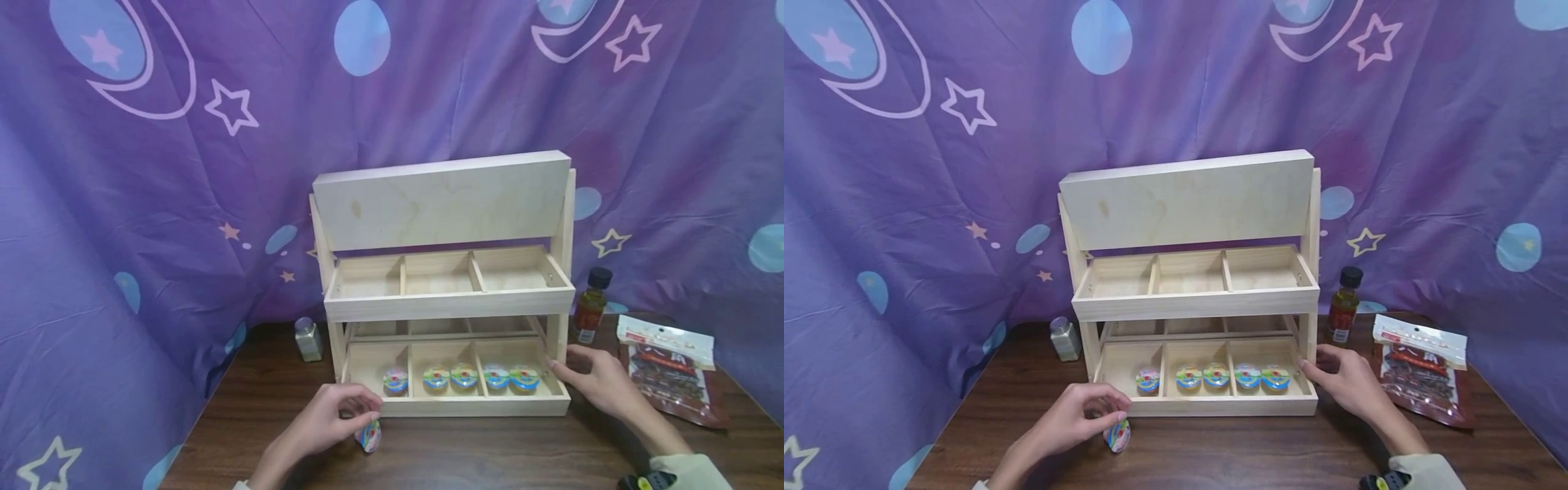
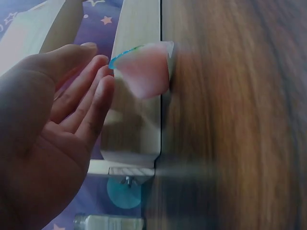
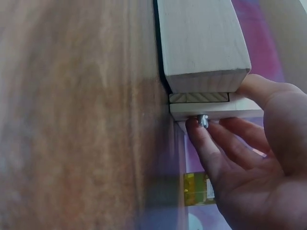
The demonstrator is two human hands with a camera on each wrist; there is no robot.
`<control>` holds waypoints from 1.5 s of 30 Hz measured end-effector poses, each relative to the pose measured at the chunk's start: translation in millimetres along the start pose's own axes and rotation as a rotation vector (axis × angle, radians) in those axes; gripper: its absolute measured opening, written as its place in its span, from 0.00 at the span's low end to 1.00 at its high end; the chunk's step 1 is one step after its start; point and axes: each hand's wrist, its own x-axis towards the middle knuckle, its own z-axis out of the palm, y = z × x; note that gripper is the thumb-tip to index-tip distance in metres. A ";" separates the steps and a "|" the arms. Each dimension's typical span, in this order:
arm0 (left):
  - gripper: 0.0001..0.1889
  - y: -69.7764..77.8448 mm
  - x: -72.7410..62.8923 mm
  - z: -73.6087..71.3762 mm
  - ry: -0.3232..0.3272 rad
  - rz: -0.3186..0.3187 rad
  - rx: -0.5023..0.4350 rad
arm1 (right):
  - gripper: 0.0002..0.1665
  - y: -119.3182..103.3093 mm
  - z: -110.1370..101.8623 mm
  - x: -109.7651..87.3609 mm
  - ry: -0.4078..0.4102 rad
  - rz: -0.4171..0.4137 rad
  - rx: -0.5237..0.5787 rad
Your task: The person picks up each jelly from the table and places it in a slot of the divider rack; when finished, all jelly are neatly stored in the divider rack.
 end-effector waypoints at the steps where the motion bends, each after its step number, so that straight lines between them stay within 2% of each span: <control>1: 0.08 0.0 -2.1 -1.6 -0.007 0.007 -0.001 | 0.32 -0.4 -0.2 0.2 0.001 -0.003 -0.005; 7: 0.10 0.2 -11.3 -10.8 -0.059 0.020 0.010 | 0.30 -1.3 1.8 -0.1 -0.010 -0.021 0.022; 12: 0.12 -1.0 -12.2 -12.1 -0.141 -0.070 -0.047 | 0.27 3.1 3.0 0.0 -0.014 -0.012 0.065; 16: 0.11 -0.5 -10.8 -7.2 -0.216 -0.122 -0.077 | 0.27 5.2 2.5 0.1 -0.023 -0.006 0.068; 19: 0.08 1.1 -8.8 -2.0 -0.240 -0.112 -0.041 | 0.27 4.8 2.8 -0.4 -0.023 0.000 0.062; 24: 0.05 6.7 -5.4 3.0 -0.225 -0.058 0.057 | 0.27 4.3 3.3 -1.3 -0.020 -0.005 0.067; 27: 0.03 10.3 -4.4 6.2 -0.223 -0.059 0.063 | 0.25 4.3 3.1 -1.2 -0.014 -0.017 0.076; 30: 0.04 11.3 -2.9 12.1 -0.220 -0.090 -0.001 | 0.24 3.9 2.7 -0.7 -0.012 -0.024 0.083; 37: 0.16 9.6 -1.6 28.9 -0.243 -0.155 -0.220 | 0.24 3.8 2.5 -0.4 -0.024 -0.015 0.093; 45: 0.21 11.2 -0.7 34.1 -0.225 -0.204 -0.316 | 0.25 3.2 2.1 -1.0 -0.023 -0.016 0.101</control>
